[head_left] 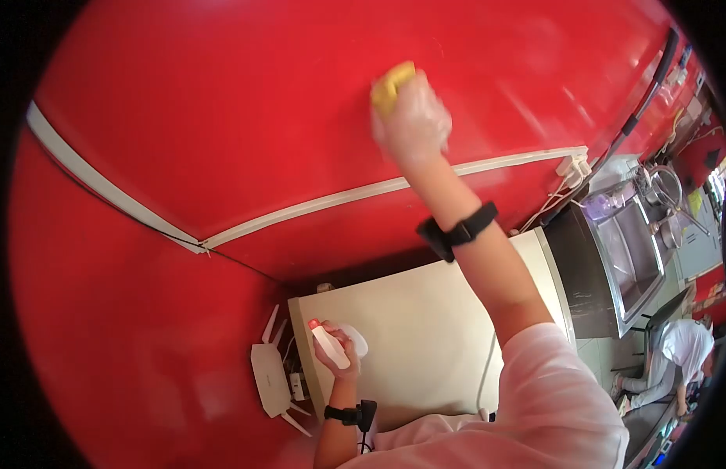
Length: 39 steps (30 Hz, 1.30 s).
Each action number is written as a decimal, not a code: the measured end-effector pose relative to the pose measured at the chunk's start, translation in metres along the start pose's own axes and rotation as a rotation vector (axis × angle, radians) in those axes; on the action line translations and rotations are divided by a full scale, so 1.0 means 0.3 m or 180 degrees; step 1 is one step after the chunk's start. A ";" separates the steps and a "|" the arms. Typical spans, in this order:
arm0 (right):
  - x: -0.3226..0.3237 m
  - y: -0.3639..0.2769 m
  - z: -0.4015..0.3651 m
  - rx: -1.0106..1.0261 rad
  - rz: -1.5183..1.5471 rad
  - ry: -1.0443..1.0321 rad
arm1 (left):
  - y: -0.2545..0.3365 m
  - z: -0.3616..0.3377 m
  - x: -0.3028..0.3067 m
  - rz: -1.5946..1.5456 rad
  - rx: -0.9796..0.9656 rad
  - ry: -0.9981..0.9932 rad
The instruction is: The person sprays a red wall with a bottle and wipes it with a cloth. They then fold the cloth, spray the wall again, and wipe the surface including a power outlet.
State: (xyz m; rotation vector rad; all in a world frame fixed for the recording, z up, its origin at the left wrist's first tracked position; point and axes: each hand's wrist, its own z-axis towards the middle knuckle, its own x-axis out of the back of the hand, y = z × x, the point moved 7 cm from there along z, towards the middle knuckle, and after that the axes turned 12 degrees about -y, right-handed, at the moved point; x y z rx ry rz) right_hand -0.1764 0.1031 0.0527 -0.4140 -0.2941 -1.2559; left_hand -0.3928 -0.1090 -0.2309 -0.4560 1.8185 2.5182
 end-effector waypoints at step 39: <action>0.037 -0.188 0.125 0.0424 -0.0073 -0.0361 | -0.086 -0.023 0.010 -0.1115 0.0577 0.0100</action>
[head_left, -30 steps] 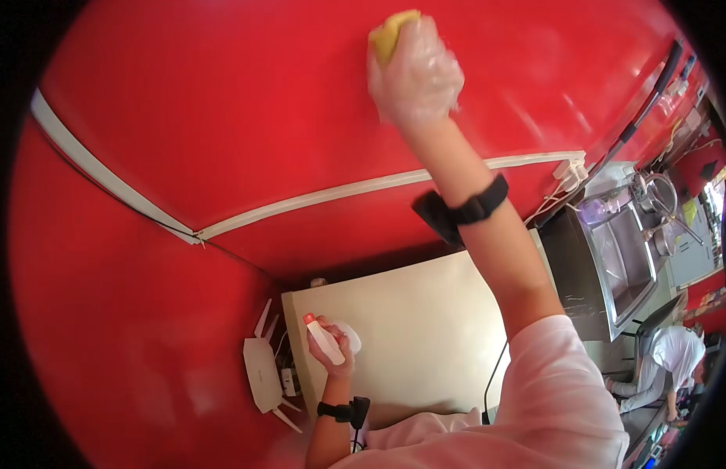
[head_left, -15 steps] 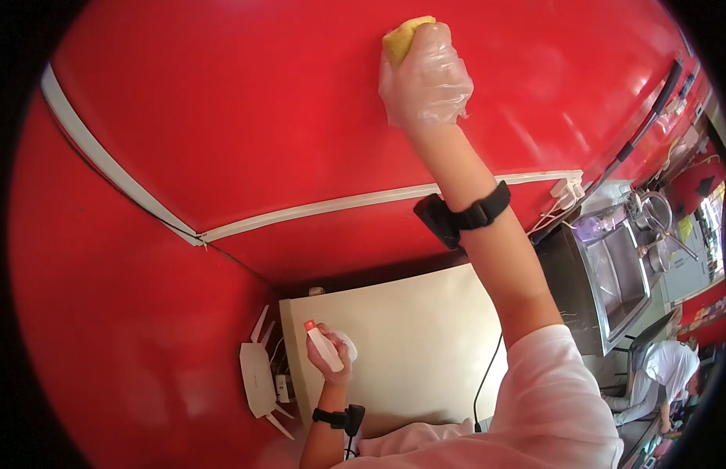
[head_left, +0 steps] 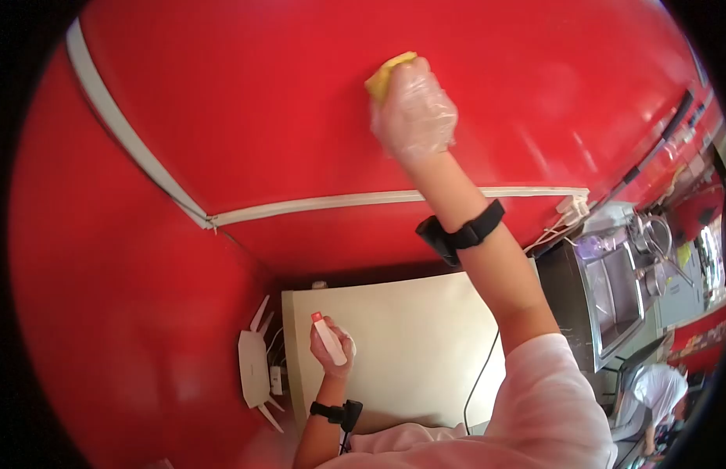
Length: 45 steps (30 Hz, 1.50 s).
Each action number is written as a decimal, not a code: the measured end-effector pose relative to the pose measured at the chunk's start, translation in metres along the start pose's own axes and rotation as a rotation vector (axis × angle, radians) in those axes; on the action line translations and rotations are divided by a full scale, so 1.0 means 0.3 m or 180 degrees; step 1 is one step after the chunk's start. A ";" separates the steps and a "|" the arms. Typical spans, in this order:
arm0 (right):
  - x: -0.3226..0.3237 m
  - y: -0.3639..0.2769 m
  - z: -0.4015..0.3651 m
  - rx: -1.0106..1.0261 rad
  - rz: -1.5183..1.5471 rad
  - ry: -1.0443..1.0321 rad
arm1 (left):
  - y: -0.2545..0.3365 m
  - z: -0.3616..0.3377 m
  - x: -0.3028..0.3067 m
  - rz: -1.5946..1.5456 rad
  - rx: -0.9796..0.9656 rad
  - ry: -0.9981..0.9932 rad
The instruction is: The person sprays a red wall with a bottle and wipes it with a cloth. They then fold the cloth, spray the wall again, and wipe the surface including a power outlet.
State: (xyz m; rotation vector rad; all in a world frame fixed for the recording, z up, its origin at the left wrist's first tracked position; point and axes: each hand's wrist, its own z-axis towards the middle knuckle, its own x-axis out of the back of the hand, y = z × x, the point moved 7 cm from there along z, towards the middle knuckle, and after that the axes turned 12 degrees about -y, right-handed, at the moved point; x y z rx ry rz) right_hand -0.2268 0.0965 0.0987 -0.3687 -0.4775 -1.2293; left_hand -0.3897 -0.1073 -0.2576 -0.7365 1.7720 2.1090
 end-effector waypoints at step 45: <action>-0.264 -0.737 0.002 0.2034 0.0007 -0.1014 | 0.176 -0.056 0.126 0.1895 -0.0914 0.0470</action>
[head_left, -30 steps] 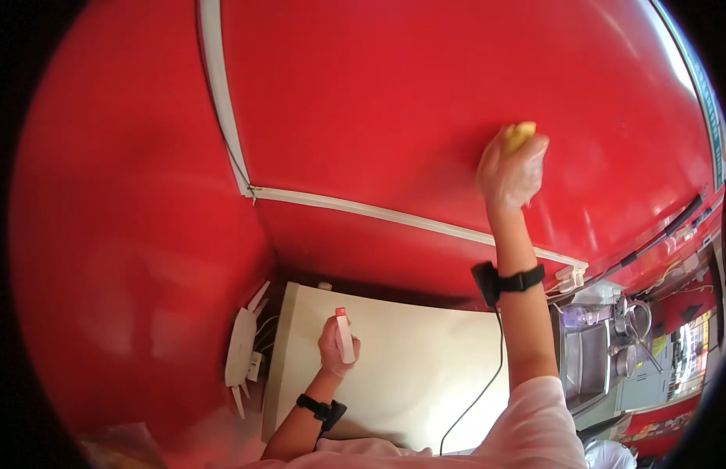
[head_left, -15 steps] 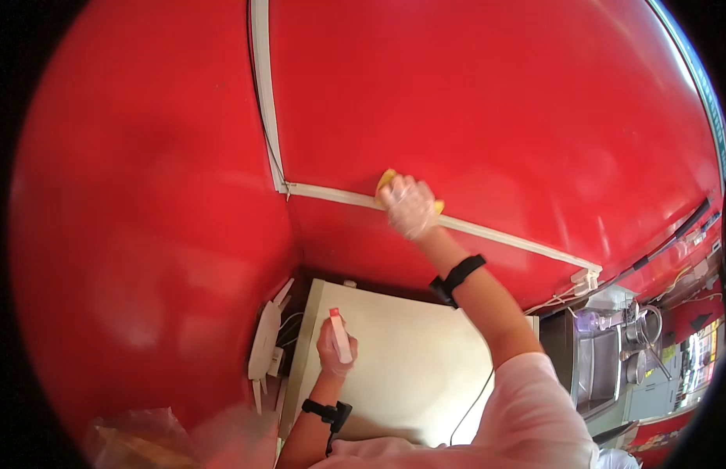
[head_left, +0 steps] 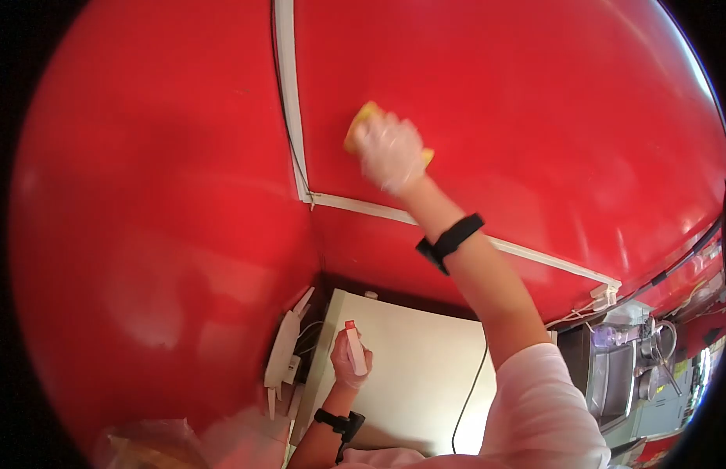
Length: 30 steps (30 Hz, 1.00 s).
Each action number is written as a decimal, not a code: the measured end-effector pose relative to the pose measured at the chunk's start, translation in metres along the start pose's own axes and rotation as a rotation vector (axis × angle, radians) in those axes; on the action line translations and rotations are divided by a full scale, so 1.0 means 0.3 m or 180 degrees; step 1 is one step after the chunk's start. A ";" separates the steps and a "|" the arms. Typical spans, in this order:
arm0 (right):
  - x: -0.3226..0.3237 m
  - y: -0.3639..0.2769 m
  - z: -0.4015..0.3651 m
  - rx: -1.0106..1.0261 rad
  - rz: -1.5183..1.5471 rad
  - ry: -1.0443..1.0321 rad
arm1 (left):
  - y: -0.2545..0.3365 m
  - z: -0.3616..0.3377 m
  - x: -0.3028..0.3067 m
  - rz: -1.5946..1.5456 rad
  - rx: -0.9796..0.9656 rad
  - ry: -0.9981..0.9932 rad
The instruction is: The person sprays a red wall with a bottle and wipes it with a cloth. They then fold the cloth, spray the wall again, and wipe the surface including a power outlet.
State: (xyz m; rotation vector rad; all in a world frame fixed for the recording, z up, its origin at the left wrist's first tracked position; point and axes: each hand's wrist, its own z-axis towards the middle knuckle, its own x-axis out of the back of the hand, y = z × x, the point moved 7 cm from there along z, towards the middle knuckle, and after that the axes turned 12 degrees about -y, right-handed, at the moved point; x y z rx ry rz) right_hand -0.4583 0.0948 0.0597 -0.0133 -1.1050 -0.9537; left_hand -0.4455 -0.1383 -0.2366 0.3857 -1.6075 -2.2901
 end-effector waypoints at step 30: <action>0.048 -0.116 0.095 0.0726 0.0585 0.1112 | 0.007 0.010 0.049 0.0576 -0.0498 0.0096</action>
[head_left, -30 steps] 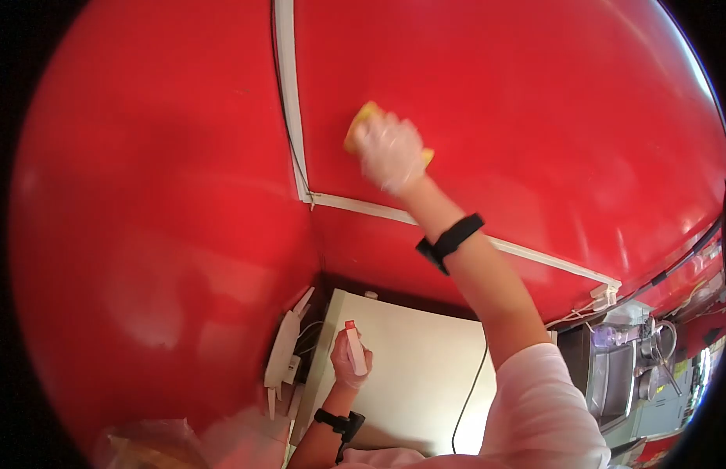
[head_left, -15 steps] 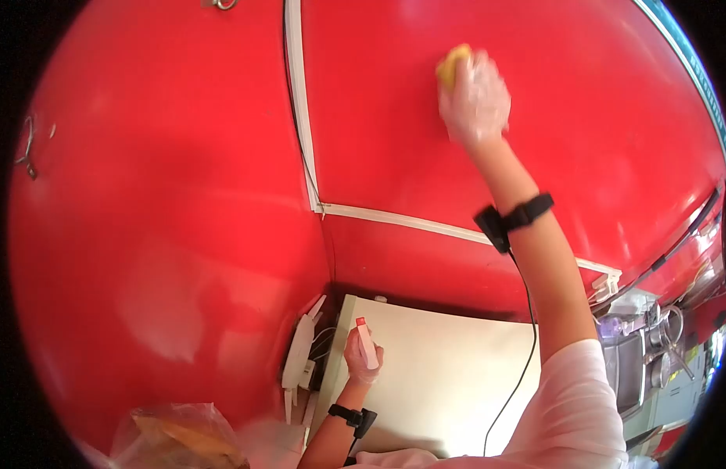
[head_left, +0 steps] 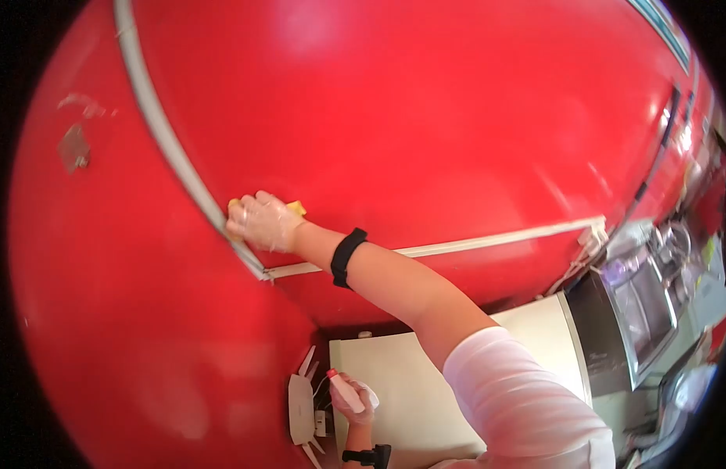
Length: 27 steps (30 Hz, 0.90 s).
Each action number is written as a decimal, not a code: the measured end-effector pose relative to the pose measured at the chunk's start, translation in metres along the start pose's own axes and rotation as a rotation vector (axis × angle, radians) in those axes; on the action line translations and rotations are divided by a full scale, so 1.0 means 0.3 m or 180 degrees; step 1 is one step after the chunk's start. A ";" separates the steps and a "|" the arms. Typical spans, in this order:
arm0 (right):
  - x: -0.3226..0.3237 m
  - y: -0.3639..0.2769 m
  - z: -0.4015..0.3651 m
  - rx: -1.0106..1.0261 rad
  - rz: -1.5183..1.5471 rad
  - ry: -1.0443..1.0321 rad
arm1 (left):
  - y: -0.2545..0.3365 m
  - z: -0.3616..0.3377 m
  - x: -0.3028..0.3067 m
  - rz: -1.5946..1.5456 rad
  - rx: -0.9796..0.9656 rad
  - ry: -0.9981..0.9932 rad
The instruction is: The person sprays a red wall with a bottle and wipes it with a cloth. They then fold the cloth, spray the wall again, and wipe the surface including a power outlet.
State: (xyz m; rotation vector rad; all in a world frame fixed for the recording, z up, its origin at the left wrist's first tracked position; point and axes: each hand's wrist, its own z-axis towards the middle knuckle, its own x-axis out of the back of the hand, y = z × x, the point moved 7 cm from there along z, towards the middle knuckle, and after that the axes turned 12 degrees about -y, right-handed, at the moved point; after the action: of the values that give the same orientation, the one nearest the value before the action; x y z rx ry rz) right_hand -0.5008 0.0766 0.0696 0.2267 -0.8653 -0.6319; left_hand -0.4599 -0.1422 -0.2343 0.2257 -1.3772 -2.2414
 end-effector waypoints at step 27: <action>0.907 0.918 -1.158 -0.5117 -0.0866 0.2806 | -0.140 -0.002 0.023 0.0003 0.0286 0.0118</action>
State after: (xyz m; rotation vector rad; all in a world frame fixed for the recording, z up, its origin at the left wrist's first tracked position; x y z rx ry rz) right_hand 0.0135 0.1103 0.1401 -0.8102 0.6631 -1.1652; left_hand -0.4792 -0.1307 -0.2704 0.2959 -1.4597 -2.1660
